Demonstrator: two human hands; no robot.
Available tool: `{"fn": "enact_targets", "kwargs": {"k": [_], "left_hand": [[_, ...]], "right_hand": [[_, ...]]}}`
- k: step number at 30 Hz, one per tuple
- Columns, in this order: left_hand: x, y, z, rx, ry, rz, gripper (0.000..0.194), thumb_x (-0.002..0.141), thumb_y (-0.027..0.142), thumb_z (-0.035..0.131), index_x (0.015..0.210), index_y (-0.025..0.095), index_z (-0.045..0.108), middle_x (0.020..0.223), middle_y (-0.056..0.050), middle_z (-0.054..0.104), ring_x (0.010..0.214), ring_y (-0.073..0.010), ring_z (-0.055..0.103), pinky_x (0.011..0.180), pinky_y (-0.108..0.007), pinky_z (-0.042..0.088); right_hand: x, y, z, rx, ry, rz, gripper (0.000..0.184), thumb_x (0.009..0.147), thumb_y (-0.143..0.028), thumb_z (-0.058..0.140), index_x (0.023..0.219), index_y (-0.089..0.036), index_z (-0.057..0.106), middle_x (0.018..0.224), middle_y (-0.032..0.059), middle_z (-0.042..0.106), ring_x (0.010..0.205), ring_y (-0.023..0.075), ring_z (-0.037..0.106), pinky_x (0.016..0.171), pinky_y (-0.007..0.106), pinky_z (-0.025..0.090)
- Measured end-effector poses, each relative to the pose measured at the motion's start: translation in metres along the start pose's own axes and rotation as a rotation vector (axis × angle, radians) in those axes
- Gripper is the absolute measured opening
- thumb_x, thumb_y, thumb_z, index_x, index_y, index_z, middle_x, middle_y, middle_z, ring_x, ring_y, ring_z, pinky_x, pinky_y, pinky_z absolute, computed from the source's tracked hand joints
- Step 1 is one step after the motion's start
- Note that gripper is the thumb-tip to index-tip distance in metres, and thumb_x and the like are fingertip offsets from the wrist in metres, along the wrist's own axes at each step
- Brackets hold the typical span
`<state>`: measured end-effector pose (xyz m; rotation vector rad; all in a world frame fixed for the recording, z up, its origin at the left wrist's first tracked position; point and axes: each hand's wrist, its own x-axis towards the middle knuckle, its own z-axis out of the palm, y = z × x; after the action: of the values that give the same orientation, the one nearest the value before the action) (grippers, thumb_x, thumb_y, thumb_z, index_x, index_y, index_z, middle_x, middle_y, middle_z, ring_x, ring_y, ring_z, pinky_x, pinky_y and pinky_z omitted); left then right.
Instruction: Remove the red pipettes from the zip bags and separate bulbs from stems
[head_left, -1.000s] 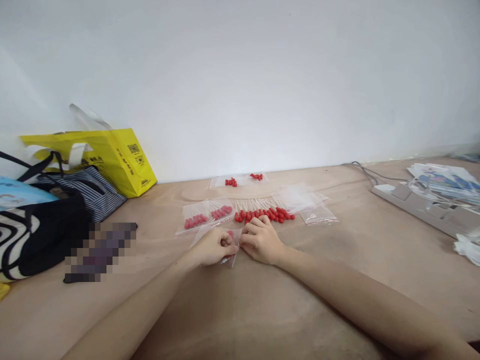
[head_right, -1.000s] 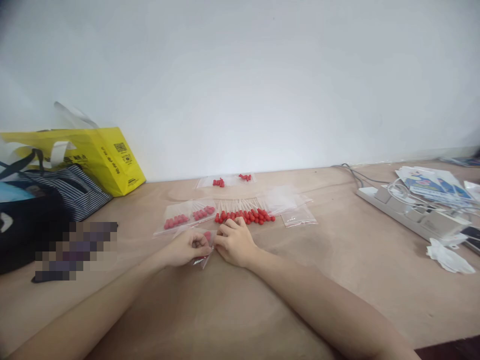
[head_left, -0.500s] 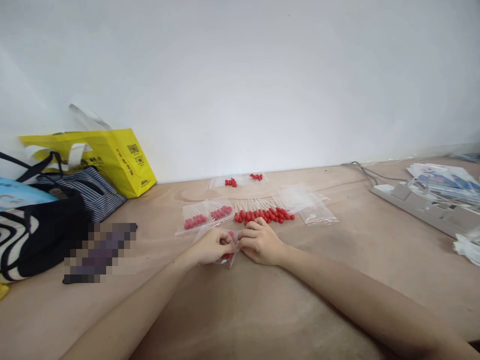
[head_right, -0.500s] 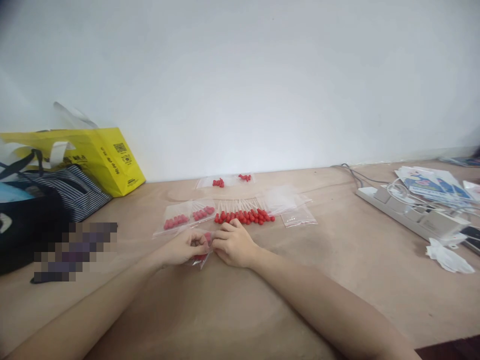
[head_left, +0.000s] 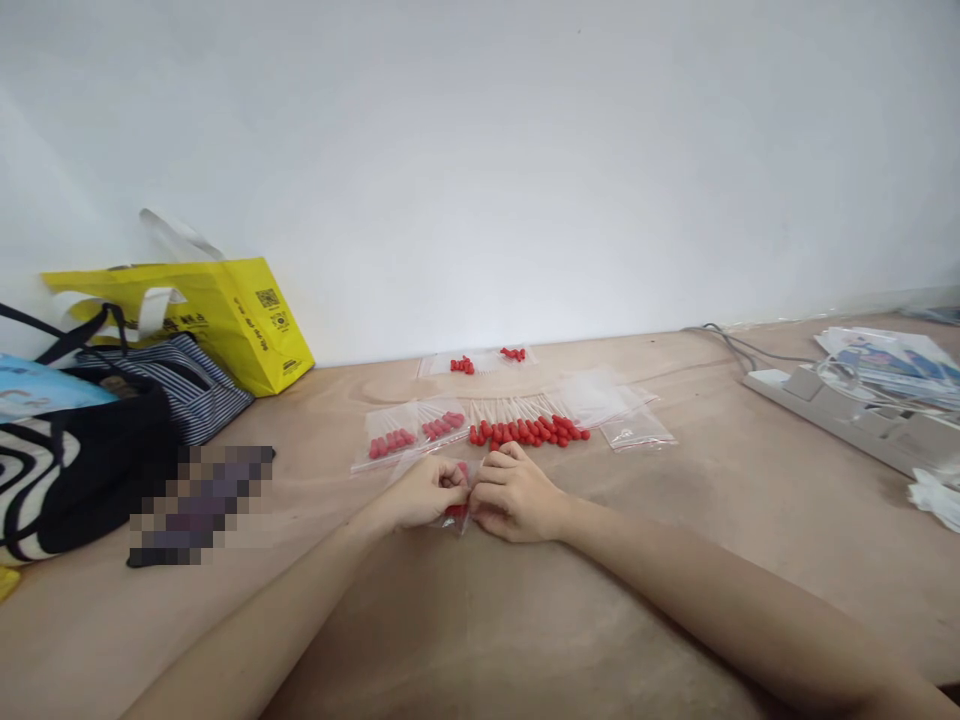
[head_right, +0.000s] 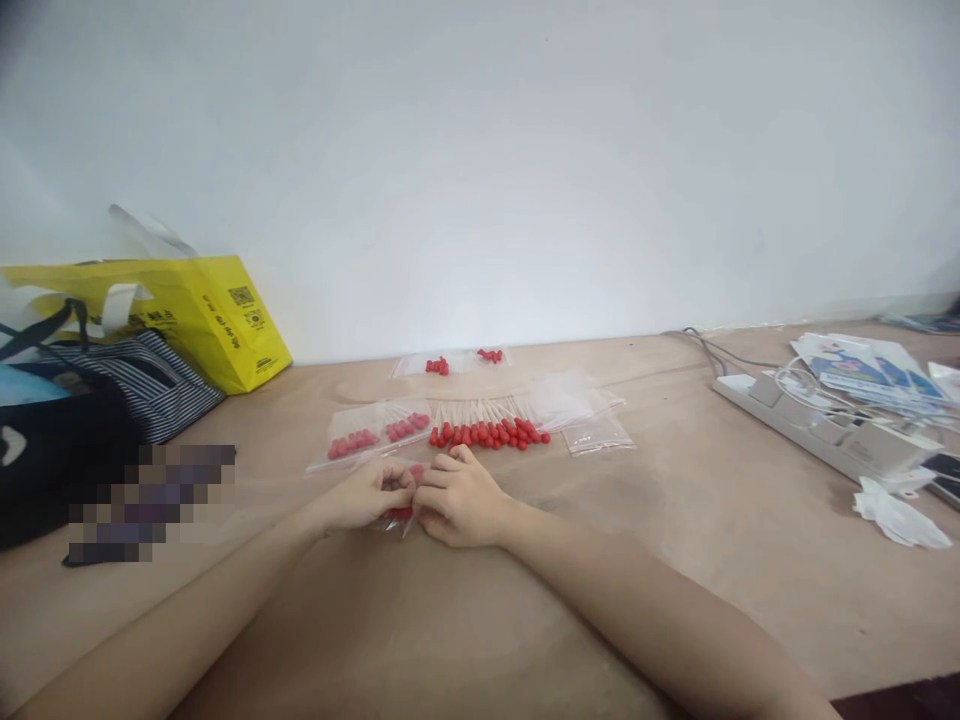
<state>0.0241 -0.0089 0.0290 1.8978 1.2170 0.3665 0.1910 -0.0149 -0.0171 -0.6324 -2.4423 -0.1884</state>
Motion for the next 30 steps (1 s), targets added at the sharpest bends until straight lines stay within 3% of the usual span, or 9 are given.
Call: {"fn": "enact_targets", "kwargs": {"k": [5, 12, 15, 19, 24, 30], "left_hand": [[0.000, 0.000, 0.000, -0.032, -0.009, -0.010, 0.033, 0.064, 0.044, 0.053, 0.051, 0.016, 0.041, 0.048, 0.004, 0.045, 0.045, -0.0080, 0.039, 0.045, -0.021, 0.029], [0.001, -0.001, 0.003, 0.012, 0.022, -0.011, 0.033, 0.067, 0.045, 0.051, 0.053, 0.017, 0.039, 0.047, 0.004, 0.045, 0.046, -0.0091, 0.041, 0.045, -0.021, 0.029], [0.000, 0.001, 0.001, 0.010, 0.008, -0.029, 0.030, 0.066, 0.043, 0.050, 0.054, 0.018, 0.039, 0.047, 0.005, 0.044, 0.045, -0.0084, 0.040, 0.044, -0.021, 0.028], [-0.004, 0.004, -0.004, -0.074, -0.084, -0.069, 0.027, 0.065, 0.040, 0.050, 0.056, 0.018, 0.039, 0.046, 0.006, 0.045, 0.040, -0.0067, 0.035, 0.041, -0.021, 0.026], [-0.004, 0.006, -0.004, -0.070, -0.111, -0.051, 0.027, 0.065, 0.041, 0.051, 0.056, 0.017, 0.042, 0.048, 0.004, 0.048, 0.041, -0.0067, 0.037, 0.042, -0.020, 0.028], [-0.003, 0.004, -0.002, -0.025, -0.108, 0.021, 0.029, 0.067, 0.041, 0.051, 0.055, 0.017, 0.042, 0.049, 0.005, 0.045, 0.043, -0.0073, 0.038, 0.043, -0.021, 0.029]], "right_hand": [[0.000, -0.001, 0.001, -0.043, 0.016, -0.030, 0.009, 0.078, -0.023, 0.049, 0.082, -0.021, 0.057, 0.076, 0.0001, 0.060, 0.080, 0.0144, 0.043, 0.075, 0.034, 0.023], [0.000, -0.003, 0.003, -0.144, 0.078, -0.068, 0.018, 0.083, -0.020, 0.043, 0.071, -0.020, 0.057, 0.077, 0.0002, 0.060, 0.077, 0.0135, 0.042, 0.075, 0.034, 0.022], [-0.002, 0.000, 0.003, -0.095, 0.079, 0.058, 0.010, 0.080, -0.025, 0.048, 0.079, -0.019, 0.057, 0.081, 0.0018, 0.060, 0.078, 0.0146, 0.043, 0.073, 0.033, 0.024], [-0.004, 0.008, 0.003, 0.000, 0.081, 0.207, 0.017, 0.075, -0.031, 0.056, 0.087, -0.019, 0.057, 0.086, 0.0022, 0.061, 0.082, 0.0156, 0.044, 0.073, 0.032, 0.024], [-0.002, 0.008, 0.003, -0.034, 0.062, 0.133, 0.010, 0.078, -0.026, 0.051, 0.078, -0.021, 0.059, 0.089, 0.0021, 0.060, 0.082, 0.0152, 0.044, 0.073, 0.033, 0.023], [0.000, 0.006, 0.003, -0.087, 0.080, 0.006, 0.009, 0.077, -0.022, 0.049, 0.073, -0.019, 0.057, 0.079, 0.0007, 0.059, 0.077, 0.0141, 0.042, 0.071, 0.032, 0.024]]}}
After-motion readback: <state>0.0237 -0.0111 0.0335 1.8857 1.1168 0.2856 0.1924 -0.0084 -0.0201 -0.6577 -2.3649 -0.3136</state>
